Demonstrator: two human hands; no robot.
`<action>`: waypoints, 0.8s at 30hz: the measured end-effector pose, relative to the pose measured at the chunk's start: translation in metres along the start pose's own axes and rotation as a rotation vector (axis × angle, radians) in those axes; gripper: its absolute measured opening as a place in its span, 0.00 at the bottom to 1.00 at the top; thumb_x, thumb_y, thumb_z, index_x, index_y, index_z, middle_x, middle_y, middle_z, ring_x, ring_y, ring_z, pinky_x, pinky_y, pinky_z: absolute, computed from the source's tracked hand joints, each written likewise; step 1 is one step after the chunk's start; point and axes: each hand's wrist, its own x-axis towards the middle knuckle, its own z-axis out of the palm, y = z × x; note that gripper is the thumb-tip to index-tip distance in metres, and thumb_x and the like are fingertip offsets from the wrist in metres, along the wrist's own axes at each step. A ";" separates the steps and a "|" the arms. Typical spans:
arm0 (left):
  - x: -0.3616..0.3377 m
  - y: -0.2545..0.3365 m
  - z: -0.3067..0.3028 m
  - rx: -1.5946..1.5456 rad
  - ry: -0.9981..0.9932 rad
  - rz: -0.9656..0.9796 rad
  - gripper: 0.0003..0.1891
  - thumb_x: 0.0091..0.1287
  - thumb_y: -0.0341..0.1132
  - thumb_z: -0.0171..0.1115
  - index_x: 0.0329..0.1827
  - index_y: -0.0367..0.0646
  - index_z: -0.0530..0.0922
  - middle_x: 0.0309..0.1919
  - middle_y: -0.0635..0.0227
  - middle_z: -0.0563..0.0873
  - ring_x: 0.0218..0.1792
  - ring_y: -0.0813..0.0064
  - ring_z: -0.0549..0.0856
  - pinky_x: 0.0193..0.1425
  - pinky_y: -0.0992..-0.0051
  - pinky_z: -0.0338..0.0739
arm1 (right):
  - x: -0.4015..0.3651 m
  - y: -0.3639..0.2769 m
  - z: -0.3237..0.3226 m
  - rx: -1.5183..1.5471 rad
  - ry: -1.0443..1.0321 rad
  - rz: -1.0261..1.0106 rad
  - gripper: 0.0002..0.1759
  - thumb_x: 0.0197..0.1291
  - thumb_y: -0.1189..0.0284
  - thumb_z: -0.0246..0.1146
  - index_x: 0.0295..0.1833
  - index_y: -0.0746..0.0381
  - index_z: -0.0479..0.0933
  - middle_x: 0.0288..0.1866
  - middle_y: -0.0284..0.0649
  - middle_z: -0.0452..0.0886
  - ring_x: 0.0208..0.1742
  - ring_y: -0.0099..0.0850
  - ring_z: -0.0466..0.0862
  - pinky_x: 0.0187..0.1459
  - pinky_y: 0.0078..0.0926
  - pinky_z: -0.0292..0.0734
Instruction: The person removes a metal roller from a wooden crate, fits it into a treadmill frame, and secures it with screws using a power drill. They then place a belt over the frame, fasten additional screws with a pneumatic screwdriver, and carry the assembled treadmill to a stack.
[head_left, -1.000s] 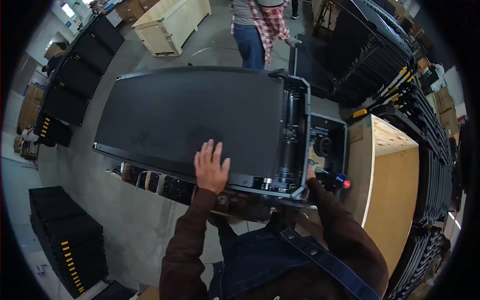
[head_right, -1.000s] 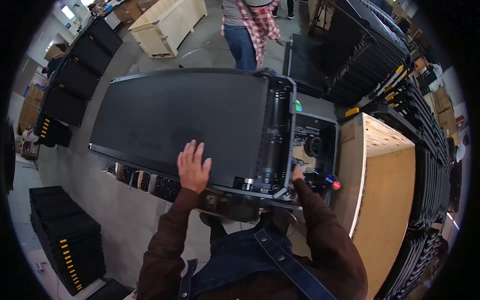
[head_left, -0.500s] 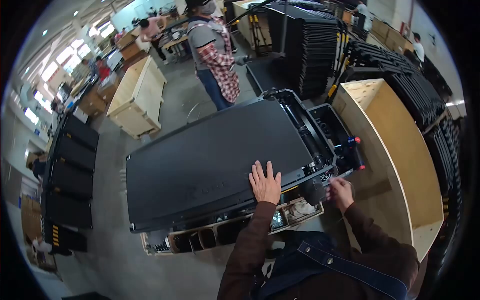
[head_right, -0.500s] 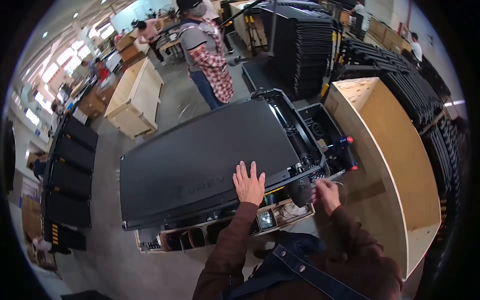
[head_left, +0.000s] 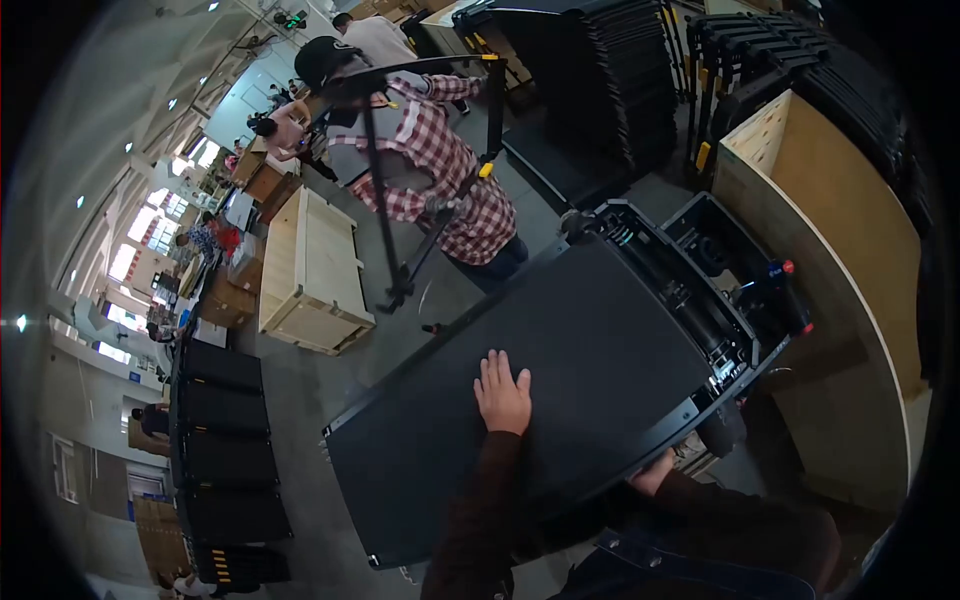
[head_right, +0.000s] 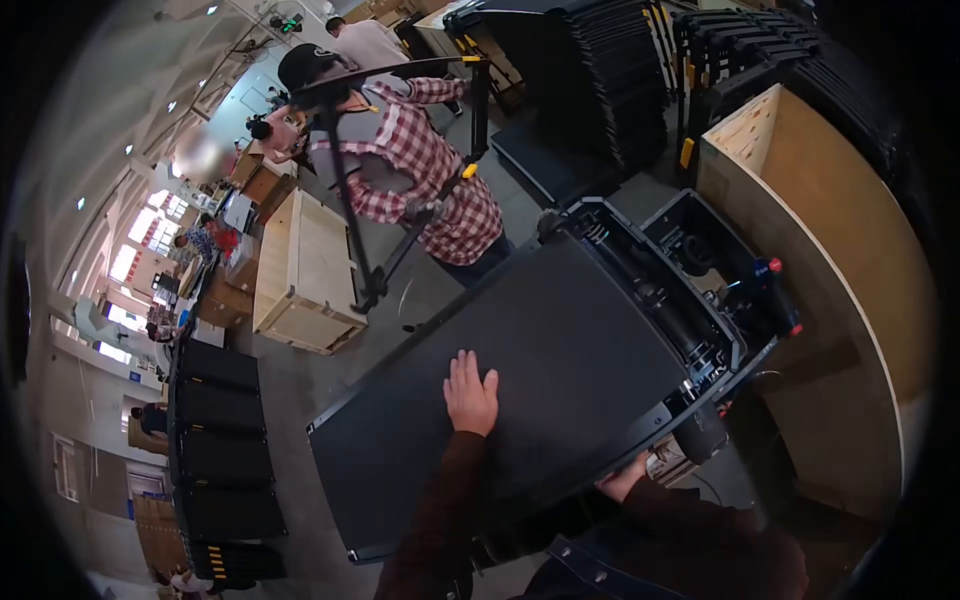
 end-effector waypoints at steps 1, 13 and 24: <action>0.026 -0.016 0.008 0.027 0.013 0.005 0.29 0.79 0.50 0.52 0.76 0.40 0.68 0.76 0.55 0.71 0.77 0.53 0.68 0.77 0.47 0.62 | -0.003 0.011 0.013 -0.071 0.191 -0.140 0.38 0.69 0.38 0.48 0.68 0.57 0.74 0.66 0.41 0.79 0.62 0.39 0.78 0.60 0.37 0.71; 0.172 -0.137 0.037 0.020 -0.427 -0.436 0.38 0.78 0.58 0.34 0.50 0.33 0.86 0.52 0.40 0.87 0.57 0.39 0.83 0.65 0.46 0.74 | -0.004 0.026 0.011 -0.088 0.269 -0.311 0.51 0.64 0.29 0.48 0.79 0.57 0.64 0.81 0.41 0.64 0.80 0.44 0.62 0.80 0.49 0.53; 0.109 -0.033 -0.267 -0.037 0.079 -0.031 0.30 0.78 0.55 0.49 0.29 0.40 0.84 0.29 0.51 0.87 0.36 0.45 0.87 0.41 0.50 0.78 | 0.015 -0.011 0.024 -0.543 0.402 -0.312 0.45 0.70 0.34 0.47 0.76 0.59 0.66 0.78 0.43 0.66 0.77 0.43 0.66 0.79 0.47 0.55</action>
